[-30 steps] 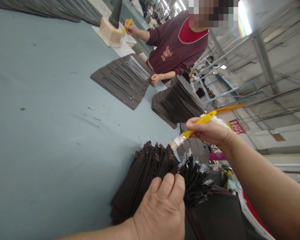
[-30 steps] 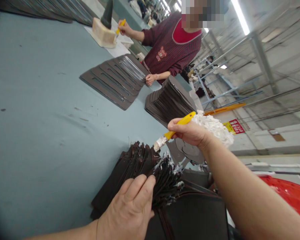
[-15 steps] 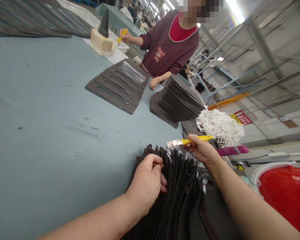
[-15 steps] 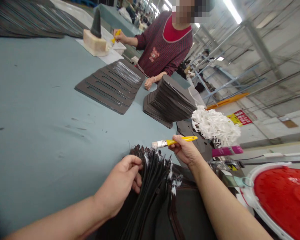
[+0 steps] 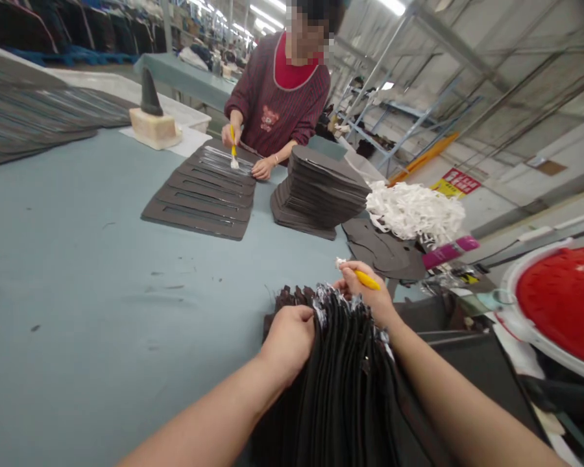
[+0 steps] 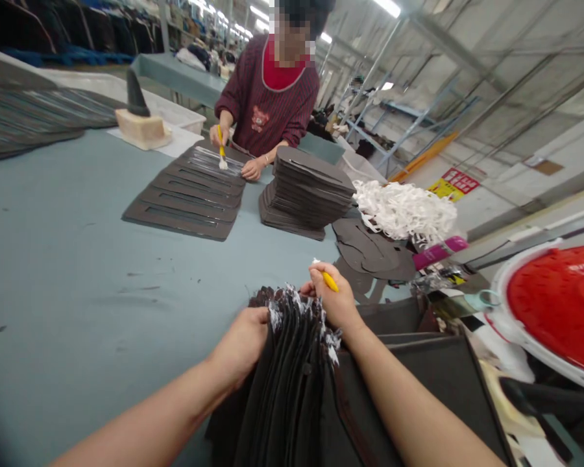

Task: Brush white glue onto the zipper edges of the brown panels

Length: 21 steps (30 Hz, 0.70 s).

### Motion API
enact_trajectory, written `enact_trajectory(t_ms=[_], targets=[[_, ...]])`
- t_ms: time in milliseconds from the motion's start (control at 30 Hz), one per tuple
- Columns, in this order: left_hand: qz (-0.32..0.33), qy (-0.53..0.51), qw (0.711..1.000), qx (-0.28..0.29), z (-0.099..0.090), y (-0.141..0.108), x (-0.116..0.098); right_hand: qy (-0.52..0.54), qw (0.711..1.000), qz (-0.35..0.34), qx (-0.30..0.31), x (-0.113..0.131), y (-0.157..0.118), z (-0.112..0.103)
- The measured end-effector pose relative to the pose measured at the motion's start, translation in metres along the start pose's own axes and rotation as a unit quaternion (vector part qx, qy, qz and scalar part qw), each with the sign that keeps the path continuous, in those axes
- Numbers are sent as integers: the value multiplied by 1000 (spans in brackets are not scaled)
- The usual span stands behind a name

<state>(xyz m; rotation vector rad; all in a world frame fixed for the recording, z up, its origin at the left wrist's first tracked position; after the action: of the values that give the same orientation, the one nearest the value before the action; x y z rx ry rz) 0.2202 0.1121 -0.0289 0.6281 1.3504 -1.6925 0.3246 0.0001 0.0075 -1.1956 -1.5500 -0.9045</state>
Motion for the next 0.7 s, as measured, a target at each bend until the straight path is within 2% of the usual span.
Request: enact_trajectory(t_ms=[67,167,267,367,467,533,633,700], targets=[[30,50,998,-35,1,-6,0,-17,1000,9,-21,3,-6,-4],[82,103,985,-113,-3,-18,-1,-23,999,21,-8,3,-14,-7],[108,132,974,-148,-5,-29,0,-24,1000,-17,9,4,-23,-7],[113,149,975,-122,-6,-27,-5,-27,996,-82,32,5,-30,-5],[95,156,982,-43,-4,-12,-12,-29,992,-116,40,4,-31,-4],[71,108,992,7,-2,-1,-14,-2,992,-123,30,6,-26,-9],[36,-24,999,19,-1,9,-9,62,987,-145,-39,18,-13,-35],[16,-86,996,9,1,10,-2,115,980,-130,-100,21,-6,-57]])
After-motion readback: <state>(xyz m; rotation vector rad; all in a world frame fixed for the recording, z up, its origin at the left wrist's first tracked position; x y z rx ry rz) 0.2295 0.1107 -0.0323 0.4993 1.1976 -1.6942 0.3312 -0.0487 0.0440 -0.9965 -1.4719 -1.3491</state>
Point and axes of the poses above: each hand's wrist, its own y-axis towards the middle knuckle, its own z-axis out of the palm, x = y × z, the point moved 7 cm from there along y, towards the middle knuckle, and after that the axes turned 12 degrees about -z, right-handed, at the moved point
